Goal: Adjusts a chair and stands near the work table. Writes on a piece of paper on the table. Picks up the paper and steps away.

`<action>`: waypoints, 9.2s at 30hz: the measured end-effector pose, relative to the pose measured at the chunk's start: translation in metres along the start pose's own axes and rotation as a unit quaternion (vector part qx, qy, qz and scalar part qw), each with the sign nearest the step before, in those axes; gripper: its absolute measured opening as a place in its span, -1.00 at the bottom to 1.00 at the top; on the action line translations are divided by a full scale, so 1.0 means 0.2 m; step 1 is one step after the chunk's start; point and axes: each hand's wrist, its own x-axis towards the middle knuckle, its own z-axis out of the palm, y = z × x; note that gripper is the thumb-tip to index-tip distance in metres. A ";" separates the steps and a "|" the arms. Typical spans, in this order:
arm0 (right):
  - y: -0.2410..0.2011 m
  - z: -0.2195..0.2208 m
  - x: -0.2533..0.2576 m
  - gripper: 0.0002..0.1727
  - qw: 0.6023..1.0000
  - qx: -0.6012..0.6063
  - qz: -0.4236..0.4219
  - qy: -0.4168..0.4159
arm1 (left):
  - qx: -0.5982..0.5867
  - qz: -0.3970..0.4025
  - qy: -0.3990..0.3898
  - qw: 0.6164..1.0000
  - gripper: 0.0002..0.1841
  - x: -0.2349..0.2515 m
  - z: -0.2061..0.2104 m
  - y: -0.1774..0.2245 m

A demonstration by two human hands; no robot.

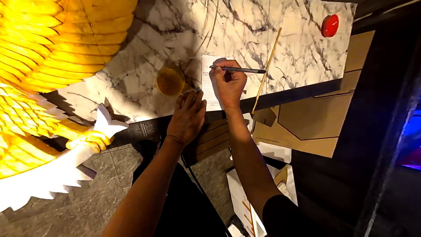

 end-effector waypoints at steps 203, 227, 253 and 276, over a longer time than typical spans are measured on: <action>0.03 -0.20 -0.11 -0.89 1.000 0.000 0.021 0.012 | -0.007 -0.011 -0.016 1.000 -0.58 -0.01 0.01 0.01; 0.03 -0.27 -0.12 -0.89 0.997 -0.013 0.032 0.066 | -0.013 -0.013 -0.021 1.000 -0.58 0.00 0.00 0.01; 0.05 -0.25 -0.12 -0.86 0.999 -0.021 0.028 0.028 | 0.001 -0.007 -0.004 1.000 -0.59 0.00 0.01 0.01; 0.05 -0.25 -0.12 -0.89 0.999 -0.012 0.028 0.040 | 0.007 0.001 0.000 1.000 -0.59 0.00 0.01 0.00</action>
